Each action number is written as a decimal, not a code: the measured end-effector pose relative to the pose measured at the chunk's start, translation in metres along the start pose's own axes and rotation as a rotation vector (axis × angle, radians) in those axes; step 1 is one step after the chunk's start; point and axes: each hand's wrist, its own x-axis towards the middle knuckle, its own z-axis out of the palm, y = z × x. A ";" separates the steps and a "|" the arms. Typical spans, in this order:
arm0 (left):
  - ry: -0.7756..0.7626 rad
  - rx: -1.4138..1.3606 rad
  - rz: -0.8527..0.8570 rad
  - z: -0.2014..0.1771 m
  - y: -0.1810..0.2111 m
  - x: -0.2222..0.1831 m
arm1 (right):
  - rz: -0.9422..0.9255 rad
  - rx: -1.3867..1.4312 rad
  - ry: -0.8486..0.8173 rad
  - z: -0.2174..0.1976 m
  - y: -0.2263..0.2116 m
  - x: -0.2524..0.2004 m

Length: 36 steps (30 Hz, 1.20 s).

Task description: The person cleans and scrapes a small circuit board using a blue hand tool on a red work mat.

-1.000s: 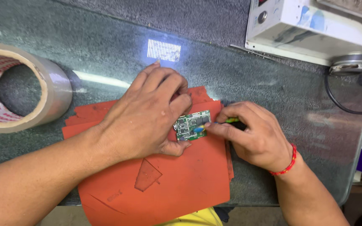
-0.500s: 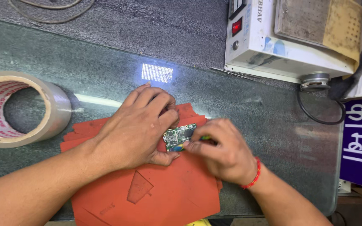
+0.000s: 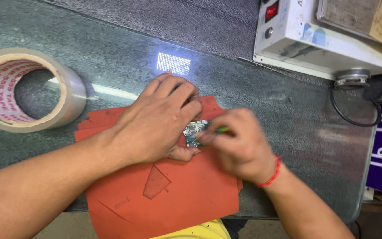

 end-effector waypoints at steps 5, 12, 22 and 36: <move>0.049 0.016 0.034 0.001 0.000 0.001 | 0.078 -0.034 0.042 -0.009 0.017 -0.004; 0.067 -0.015 0.050 0.001 -0.002 -0.001 | 0.063 -0.080 0.016 -0.008 0.016 -0.009; 0.092 0.004 0.057 0.006 -0.004 -0.003 | 0.145 -0.060 0.014 -0.007 0.015 -0.012; 0.082 0.036 0.065 0.005 -0.004 -0.004 | 0.010 -0.015 -0.008 0.001 0.003 -0.014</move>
